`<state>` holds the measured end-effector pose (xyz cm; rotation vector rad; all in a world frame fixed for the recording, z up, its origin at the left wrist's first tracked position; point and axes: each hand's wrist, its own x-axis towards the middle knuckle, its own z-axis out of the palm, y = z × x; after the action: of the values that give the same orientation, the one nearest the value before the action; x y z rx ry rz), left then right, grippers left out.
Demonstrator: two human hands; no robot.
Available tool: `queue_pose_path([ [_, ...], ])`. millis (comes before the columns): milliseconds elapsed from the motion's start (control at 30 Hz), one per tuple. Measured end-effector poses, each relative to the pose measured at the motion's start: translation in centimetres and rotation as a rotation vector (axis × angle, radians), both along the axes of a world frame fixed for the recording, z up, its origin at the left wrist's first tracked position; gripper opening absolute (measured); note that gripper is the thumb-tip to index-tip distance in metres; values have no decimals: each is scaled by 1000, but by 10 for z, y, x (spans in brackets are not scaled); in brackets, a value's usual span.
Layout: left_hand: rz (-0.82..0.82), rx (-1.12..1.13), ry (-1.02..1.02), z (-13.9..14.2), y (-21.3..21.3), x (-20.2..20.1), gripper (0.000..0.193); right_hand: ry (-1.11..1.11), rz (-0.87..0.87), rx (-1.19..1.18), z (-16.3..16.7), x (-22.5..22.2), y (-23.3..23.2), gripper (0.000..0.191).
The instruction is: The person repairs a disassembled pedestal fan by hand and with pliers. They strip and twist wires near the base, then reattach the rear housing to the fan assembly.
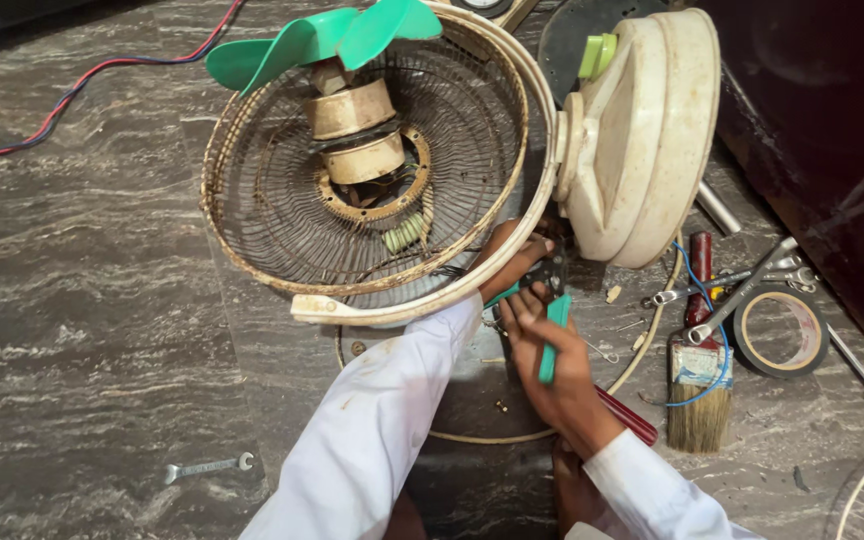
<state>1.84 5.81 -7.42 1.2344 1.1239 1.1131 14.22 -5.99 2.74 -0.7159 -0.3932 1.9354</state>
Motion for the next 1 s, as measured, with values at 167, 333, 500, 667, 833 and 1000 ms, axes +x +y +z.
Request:
queue_pose_path([
  [167,77,-49,16,-4,1,7,41,94,42,-101,-9,0,21,30],
  [333,99,-225,-138,10,-7,11,39,-127,97,-259,8,12,35,45],
  [500,109,9,71,22,-5,4,34,-444,269,-206,30,35,33,67],
  [667,140,-18,262,21,0,6,29,-1544,455,289,50,43,52,80],
  [833,189,60,291,19,4,8,27,-2126,650,368,56,23,65,61],
  [1000,180,163,88,18,0,4,41,-2227,485,445,47,11,60,61],
])
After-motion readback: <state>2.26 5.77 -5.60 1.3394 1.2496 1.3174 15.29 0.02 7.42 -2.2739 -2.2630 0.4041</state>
